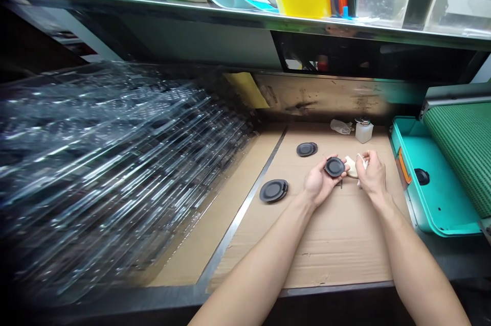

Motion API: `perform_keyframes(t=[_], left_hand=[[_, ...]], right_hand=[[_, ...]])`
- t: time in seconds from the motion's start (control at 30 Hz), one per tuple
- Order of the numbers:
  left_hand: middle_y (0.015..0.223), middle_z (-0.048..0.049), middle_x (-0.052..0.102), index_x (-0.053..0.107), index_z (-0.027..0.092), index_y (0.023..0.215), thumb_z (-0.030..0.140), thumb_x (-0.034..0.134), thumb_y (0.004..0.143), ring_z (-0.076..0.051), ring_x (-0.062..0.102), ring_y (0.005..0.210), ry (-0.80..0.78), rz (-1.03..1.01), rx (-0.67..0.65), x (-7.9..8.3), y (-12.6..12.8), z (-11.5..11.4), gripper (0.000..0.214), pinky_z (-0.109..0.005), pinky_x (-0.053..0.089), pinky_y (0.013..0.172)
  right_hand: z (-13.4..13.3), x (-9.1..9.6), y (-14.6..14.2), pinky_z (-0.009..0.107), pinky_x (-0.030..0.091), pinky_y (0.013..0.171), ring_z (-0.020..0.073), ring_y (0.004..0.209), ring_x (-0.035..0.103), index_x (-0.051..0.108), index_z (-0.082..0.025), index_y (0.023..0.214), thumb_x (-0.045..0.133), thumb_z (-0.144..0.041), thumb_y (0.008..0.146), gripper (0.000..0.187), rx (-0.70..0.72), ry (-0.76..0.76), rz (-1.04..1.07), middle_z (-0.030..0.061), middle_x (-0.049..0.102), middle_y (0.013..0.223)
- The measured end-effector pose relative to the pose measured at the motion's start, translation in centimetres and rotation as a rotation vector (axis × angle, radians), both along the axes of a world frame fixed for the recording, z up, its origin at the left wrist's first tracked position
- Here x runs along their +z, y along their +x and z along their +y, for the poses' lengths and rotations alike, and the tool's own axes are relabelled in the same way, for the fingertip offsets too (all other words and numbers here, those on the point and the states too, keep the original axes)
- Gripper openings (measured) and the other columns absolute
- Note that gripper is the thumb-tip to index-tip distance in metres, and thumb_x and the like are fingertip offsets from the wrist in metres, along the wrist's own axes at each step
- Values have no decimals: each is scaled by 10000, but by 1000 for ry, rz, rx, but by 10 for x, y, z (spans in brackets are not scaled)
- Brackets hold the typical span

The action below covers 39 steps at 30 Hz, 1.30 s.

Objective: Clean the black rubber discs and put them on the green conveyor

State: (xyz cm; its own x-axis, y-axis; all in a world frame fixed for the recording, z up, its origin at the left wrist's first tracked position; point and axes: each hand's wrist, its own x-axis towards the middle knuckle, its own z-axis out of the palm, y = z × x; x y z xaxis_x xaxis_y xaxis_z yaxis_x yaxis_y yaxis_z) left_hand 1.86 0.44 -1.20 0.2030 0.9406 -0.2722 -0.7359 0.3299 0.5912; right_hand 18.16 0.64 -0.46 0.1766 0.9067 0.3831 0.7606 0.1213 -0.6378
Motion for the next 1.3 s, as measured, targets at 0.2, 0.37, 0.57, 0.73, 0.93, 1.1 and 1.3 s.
perform_keyframes(t=[0.2, 0.37, 0.57, 0.73, 0.93, 1.1, 1.3], left_hand=[[1141, -136, 719, 657, 149, 1138, 293, 422, 1016, -225, 688, 1098, 10, -133, -57, -1, 5, -3, 300, -400, 544, 1003], [1150, -144, 724, 676, 152, 1067, 310, 454, 1001, -244, 668, 1155, 40, -129, -67, -6, 8, -5, 280, -419, 510, 1063], [1100, -142, 738, 591, 167, 1097, 349, 515, 997, -233, 720, 1021, 82, -49, 62, 0, 9, 0, 221, -388, 559, 928], [1025, -104, 737, 516, 189, 1039, 551, 596, 939, -174, 732, 780, 217, 272, 432, 25, -39, -8, 385, -246, 525, 642], [667, 12, 616, 612, 184, 857, 646, 689, 808, -120, 556, 432, 213, 966, 317, 30, -144, -55, 471, -216, 353, 401], [679, 17, 588, 596, 211, 836, 623, 541, 898, -140, 523, 508, 285, 1496, 101, 16, -180, -53, 420, -255, 400, 496], [881, -43, 687, 545, 223, 997, 563, 446, 958, -229, 647, 839, 420, 1781, -133, -5, -177, -30, 356, -340, 463, 793]], right_hand=[[-23, 2, -37, 254, 470, 805, 167, 863, 617, 688, -201, 913, 527, -375, 962, 242, 278, 139, -27, 70, 667, 949], [-25, -9, -39, 254, 460, 794, 173, 912, 626, 705, -230, 975, 513, -353, 981, 228, 290, 84, -162, 58, 678, 1036], [-24, -13, -39, 266, 445, 800, 186, 908, 625, 693, -213, 948, 456, -358, 1004, 283, 409, 112, -201, 71, 687, 998], [-6, -10, -5, 285, 425, 763, 196, 854, 617, 709, -202, 943, 449, -396, 1000, 330, 154, 61, -220, 79, 681, 952], [11, -12, 34, 373, 388, 839, 288, 1008, 553, 752, -183, 953, 494, -330, 969, 297, -111, -124, -470, 145, 672, 1040], [-4, -18, 1, 419, 360, 928, 307, 1106, 476, 739, -210, 1059, 474, -387, 1001, 324, 41, -53, -500, 130, 631, 1243], [-13, -25, -23, 410, 341, 1001, 299, 1159, 466, 680, -202, 1184, 520, -354, 982, 299, 192, -107, -545, 126, 580, 1340]])
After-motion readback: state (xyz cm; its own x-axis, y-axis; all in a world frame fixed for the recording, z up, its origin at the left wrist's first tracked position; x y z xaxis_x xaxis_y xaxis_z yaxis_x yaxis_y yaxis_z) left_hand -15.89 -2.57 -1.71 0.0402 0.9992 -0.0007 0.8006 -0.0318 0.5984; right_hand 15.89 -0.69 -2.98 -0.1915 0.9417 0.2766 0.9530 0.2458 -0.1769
